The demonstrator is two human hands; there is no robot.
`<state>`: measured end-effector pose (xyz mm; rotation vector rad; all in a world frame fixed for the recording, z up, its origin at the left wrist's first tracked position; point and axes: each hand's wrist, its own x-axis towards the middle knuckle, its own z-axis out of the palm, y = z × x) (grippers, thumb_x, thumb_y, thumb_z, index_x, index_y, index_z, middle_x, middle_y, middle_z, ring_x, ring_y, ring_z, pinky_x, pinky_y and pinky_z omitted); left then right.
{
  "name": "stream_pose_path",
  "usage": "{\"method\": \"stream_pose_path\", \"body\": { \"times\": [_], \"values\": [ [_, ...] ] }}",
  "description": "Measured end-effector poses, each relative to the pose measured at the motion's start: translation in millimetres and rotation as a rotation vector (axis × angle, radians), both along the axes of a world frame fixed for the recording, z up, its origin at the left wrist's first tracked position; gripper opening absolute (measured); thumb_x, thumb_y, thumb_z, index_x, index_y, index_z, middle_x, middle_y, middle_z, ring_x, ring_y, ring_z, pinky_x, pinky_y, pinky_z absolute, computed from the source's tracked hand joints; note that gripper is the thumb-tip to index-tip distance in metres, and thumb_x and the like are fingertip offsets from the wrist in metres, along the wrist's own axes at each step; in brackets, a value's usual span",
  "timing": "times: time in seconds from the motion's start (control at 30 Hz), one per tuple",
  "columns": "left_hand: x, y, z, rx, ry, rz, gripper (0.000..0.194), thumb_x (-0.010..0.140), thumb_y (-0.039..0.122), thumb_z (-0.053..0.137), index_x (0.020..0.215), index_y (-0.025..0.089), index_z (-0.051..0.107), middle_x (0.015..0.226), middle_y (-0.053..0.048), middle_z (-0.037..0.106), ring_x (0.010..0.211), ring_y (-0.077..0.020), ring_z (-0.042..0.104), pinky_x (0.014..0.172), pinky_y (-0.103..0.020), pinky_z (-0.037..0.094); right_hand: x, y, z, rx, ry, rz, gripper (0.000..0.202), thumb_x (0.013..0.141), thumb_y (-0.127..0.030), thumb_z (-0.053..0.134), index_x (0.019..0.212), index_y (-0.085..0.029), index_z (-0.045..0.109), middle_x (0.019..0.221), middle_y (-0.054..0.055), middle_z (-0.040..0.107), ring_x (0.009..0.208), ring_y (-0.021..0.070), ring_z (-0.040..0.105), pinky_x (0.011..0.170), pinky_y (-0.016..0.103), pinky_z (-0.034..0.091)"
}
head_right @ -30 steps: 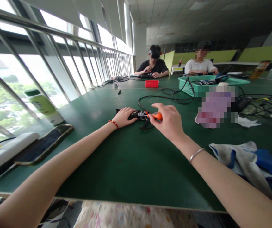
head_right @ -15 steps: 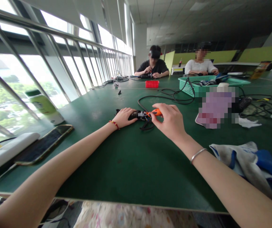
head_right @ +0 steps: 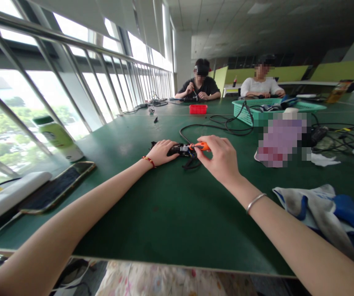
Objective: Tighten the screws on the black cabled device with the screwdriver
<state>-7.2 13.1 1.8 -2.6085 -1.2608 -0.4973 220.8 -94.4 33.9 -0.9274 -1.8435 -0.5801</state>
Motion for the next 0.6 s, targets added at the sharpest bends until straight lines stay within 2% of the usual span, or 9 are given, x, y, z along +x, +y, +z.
{"method": "stream_pose_path", "body": {
  "times": [0.4, 0.6],
  "values": [
    [-0.6, 0.4, -0.4, -0.004, -0.005, -0.003, 0.048, 0.085, 0.05, 0.048, 0.121, 0.019, 0.053, 0.112, -0.009, 0.061, 0.105, -0.0261, 0.054, 0.095, -0.04, 0.041, 0.1, 0.3, -1.6, -0.085, 0.013, -0.02, 0.016, 0.086, -0.029, 0.054, 0.1, -0.022, 0.058, 0.092, 0.005, 0.07, 0.081, 0.0219, 0.064, 0.075, 0.035, 0.047],
    [-0.4, 0.2, -0.2, -0.002, 0.005, 0.005, 0.047, 0.086, 0.05, 0.047, 0.121, 0.019, 0.054, 0.113, -0.008, 0.06, 0.105, -0.0254, 0.054, 0.095, -0.039, 0.041, -0.9, -0.8, -0.6, -0.154, 0.057, -0.046, 0.019, 0.091, -0.035, 0.046, 0.097, -0.021, 0.057, 0.071, 0.002, 0.065, 0.06, 0.0177, 0.056, 0.065, 0.031, 0.043]
  ]
}}
